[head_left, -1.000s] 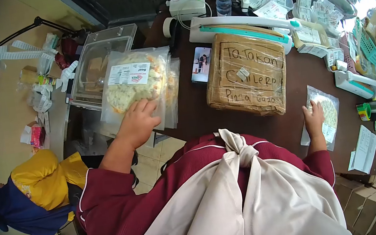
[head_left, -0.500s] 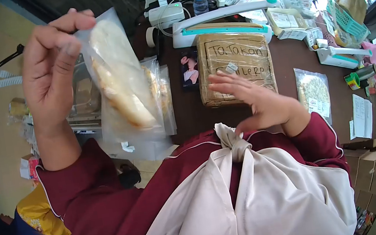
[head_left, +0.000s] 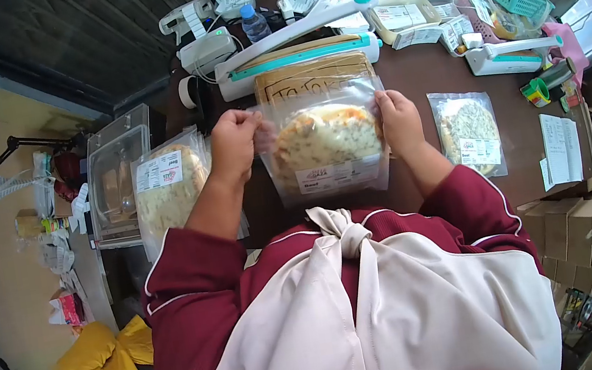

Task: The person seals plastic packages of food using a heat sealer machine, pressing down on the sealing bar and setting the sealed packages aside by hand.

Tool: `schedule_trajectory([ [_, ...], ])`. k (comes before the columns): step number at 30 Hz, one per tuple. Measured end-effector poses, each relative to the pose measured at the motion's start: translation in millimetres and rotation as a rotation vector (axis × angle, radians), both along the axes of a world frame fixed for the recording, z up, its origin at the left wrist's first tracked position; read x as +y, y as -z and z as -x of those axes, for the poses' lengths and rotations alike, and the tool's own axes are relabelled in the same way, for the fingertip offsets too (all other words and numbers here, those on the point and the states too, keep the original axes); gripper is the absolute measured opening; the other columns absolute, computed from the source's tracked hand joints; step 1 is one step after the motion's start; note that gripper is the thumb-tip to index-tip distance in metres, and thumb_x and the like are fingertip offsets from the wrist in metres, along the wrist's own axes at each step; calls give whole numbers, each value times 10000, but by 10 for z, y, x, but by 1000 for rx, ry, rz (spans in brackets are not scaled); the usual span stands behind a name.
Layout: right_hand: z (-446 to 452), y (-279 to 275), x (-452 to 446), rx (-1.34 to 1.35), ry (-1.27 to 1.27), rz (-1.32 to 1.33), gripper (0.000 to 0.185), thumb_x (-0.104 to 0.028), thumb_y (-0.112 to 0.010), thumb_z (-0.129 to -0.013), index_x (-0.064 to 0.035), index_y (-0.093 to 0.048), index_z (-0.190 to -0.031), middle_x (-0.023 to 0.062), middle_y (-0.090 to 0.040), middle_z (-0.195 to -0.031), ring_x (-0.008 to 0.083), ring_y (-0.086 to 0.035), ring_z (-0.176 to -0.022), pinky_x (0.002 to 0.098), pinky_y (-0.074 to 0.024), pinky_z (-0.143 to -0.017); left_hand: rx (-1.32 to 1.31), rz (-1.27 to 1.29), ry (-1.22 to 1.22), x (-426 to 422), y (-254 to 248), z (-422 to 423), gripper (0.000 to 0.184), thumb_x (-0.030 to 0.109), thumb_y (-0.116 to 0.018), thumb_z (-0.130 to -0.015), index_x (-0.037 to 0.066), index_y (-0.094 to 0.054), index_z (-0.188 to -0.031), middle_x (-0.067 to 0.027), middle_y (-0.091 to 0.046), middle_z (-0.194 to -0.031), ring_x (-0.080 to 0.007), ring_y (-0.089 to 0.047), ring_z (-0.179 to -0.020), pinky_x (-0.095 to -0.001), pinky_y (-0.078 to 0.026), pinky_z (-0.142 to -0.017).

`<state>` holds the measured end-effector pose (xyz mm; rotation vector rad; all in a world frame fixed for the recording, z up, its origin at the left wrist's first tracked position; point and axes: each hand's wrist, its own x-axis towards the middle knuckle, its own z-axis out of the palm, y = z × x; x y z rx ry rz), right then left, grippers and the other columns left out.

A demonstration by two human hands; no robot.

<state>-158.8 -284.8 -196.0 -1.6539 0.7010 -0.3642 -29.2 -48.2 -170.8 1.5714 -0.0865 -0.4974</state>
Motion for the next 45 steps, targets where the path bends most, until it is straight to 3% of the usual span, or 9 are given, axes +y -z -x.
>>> schedule_trajectory([
  [3, -339, 427, -384, 47, -2, 30, 328, -310, -528, -906, 0, -582, -1001, 82, -609, -745, 180, -593, -715, 306, -470, -656, -194, -62, -49, -222, 416, -270, 194, 162, -600, -885, 12, -502, -958, -110, -642, -843, -185, -626, -709, -280, -507, -626],
  [6, -520, 397, -343, 218, 56, 606, 420, -344, -518, -900, -34, -517, -1185, 163, -610, -1043, 284, -577, -1010, 386, -443, -865, -714, -616, -195, -409, 529, -268, 390, 181, -657, -826, -2, -474, -1116, -191, -570, -1090, -317, -563, -1021, -391, -448, -875],
  [8, -472, 397, -136, 44, -98, 936, 464, -327, -540, -891, -27, -470, -1237, 204, -525, -1219, 380, -480, -1141, 432, -370, -970, -878, -588, -45, -520, 454, -54, 426, 205, -619, -844, 1, -455, -1181, -223, -494, -1208, -357, -477, -1136, -429, -370, -963],
  [11, -329, 402, 252, 239, -593, 1032, 629, -442, -445, -899, -146, -283, -1429, 126, -228, -1491, 318, -144, -1393, 485, -94, -1120, -1029, -727, 152, -619, 708, 247, 471, 256, -532, -891, 14, -410, -1276, -230, -441, -1305, -384, -400, -1229, -465, -288, -1037],
  [18, -384, 576, 290, 226, -605, 1048, 647, -459, -396, -897, -166, -238, -1451, 95, -163, -1519, 310, -79, -1408, 469, -5, -1126, -869, -1064, 187, -762, 1028, 151, 589, 389, -388, -935, 31, -305, -1395, -219, -274, -1446, -357, -227, -1355, -482, -132, -1107],
  [24, -869, 613, 132, 192, -543, 1108, 644, -463, -383, -898, -161, -242, -1449, 108, -172, -1515, 311, -85, -1407, 470, -8, -1126, -805, -982, 178, -960, 1014, -358, 609, 396, -379, -934, 2, -297, -1390, -230, -245, -1458, -352, -185, -1375, -479, -86, -1120],
  [33, -1233, 572, 86, 191, -524, 1139, 640, -477, -363, -908, -133, -267, -1438, 129, -210, -1499, 325, -112, -1400, 475, -32, -1121, -1175, -695, -322, -1151, 691, -1270, 298, 327, -523, -865, 53, -612, -941, -146, -604, -951, -360, -564, -914, -455, -449, -775],
  [39, -1308, 522, 62, 222, -553, 1139, 633, -477, -364, -906, -134, -281, -1431, 124, -235, -1489, 326, -130, -1393, 477, -35, -1120, -988, -835, 140, -1309, 634, -1752, 271, 277, -515, -849, 44, -620, -761, -159, -621, -805, -369, -589, -782, -471, -458, -697],
  [45, -1332, 564, 45, 222, -561, 1131, 626, -486, -349, -910, -148, -282, -1433, 103, -230, -1495, 309, -133, -1394, 475, -14, -1120, -932, -1079, 426, -1393, 869, -1896, 301, 313, -410, -866, 98, -620, -880, -119, -632, -962, -333, -582, -942, -476, -448, -821],
])
